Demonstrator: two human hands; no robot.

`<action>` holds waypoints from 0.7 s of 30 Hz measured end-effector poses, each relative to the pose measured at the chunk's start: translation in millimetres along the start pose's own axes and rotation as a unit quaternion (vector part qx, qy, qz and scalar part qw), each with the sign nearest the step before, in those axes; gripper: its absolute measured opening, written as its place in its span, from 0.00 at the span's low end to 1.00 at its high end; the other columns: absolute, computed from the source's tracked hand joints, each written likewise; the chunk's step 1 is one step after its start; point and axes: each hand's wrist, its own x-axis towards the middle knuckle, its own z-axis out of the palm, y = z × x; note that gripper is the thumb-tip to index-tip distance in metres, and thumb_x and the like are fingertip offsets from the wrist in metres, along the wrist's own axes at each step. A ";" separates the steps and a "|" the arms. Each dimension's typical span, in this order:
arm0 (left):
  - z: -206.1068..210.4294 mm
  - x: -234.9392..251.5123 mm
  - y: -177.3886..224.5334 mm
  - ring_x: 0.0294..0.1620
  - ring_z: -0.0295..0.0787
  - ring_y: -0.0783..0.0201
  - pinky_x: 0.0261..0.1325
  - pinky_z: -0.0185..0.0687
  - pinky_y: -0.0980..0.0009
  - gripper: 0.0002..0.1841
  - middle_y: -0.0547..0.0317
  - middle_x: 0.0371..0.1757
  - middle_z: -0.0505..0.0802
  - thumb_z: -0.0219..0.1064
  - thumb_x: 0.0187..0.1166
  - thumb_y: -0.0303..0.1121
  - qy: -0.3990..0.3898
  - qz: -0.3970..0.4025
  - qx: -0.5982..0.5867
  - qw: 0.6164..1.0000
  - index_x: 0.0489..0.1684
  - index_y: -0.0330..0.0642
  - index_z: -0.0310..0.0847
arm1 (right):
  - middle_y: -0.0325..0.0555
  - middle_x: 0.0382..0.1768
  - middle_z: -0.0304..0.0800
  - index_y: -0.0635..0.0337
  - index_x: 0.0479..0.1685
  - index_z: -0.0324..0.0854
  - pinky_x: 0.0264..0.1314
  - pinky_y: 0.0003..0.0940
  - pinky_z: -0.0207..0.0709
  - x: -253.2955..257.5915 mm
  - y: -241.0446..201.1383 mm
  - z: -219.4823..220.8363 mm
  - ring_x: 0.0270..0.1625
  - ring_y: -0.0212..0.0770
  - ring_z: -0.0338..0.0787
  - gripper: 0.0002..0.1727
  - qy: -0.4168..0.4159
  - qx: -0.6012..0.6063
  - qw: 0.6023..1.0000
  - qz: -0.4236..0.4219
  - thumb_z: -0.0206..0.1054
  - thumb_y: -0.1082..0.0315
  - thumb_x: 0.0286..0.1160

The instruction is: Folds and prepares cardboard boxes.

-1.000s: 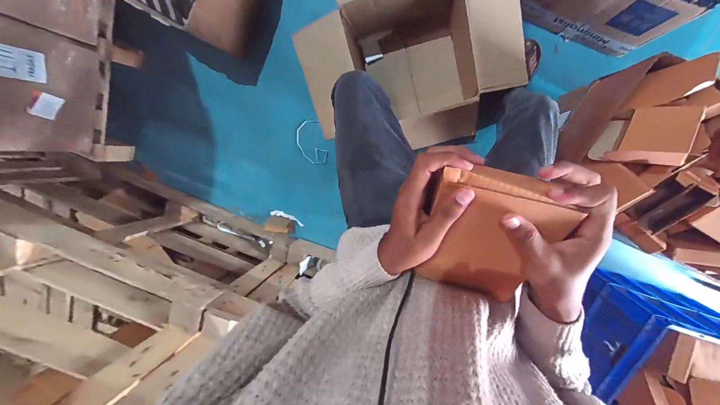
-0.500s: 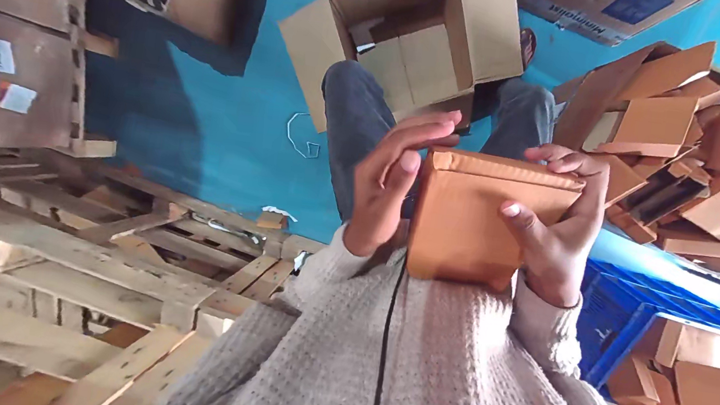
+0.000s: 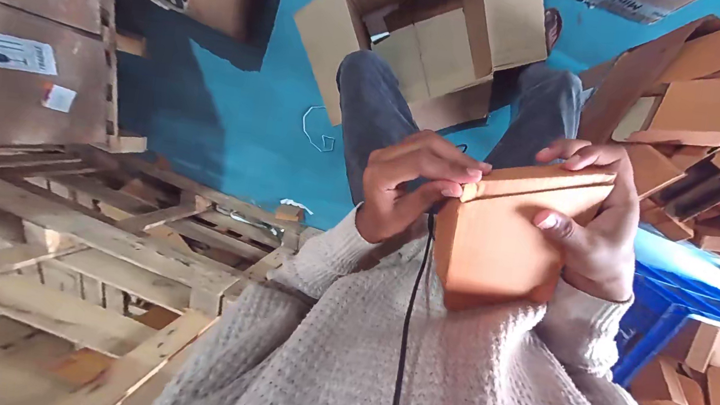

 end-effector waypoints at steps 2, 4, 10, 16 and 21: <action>2.8 -1.1 -0.2 0.56 0.91 0.65 0.61 0.87 0.67 0.11 0.54 0.48 0.94 0.62 0.88 0.36 0.000 0.020 0.019 1.000 0.43 0.39 0.88 | 0.29 0.63 0.84 0.44 0.58 0.73 0.73 0.31 0.80 -2.0 -1.1 -0.5 0.70 0.32 0.83 0.28 -0.002 -0.005 1.000 0.001 0.83 0.52 0.63; 3.0 0.2 2.2 0.58 0.90 0.65 0.63 0.87 0.67 0.13 0.55 0.49 0.94 0.60 0.89 0.38 -0.007 0.016 0.010 1.000 0.43 0.40 0.88 | 0.30 0.63 0.84 0.44 0.59 0.73 0.74 0.32 0.79 -1.5 -1.4 1.5 0.71 0.34 0.82 0.28 0.002 0.002 1.000 -0.013 0.83 0.53 0.62; 22.3 -4.5 14.0 0.72 0.83 0.57 0.76 0.80 0.58 0.35 0.54 0.70 0.87 0.65 0.79 0.60 0.026 -0.135 -0.123 0.983 0.77 0.44 0.70 | 0.38 0.62 0.85 0.51 0.58 0.76 0.72 0.37 0.81 6.7 -8.0 24.4 0.68 0.38 0.84 0.25 0.077 -0.004 0.995 -0.066 0.82 0.59 0.64; 15.0 -8.3 23.6 0.71 0.85 0.56 0.70 0.87 0.60 0.54 0.47 0.75 0.83 0.75 0.70 0.25 -0.020 -0.282 -0.154 0.947 0.94 0.39 0.34 | 0.40 0.62 0.90 0.60 0.73 0.73 0.65 0.36 0.86 -0.3 -8.9 7.2 0.63 0.38 0.90 0.32 0.048 -0.042 0.997 0.042 0.64 0.44 0.82; 8.6 -5.8 21.7 0.65 0.88 0.62 0.67 0.88 0.65 0.59 0.43 0.70 0.85 0.77 0.68 0.27 -0.106 -0.281 -0.099 0.949 0.94 0.34 0.26 | 0.36 0.62 0.92 0.60 0.69 0.83 0.62 0.25 0.87 4.6 -30.3 -14.1 0.60 0.28 0.91 0.23 -0.082 -0.139 0.983 0.089 0.63 0.54 0.85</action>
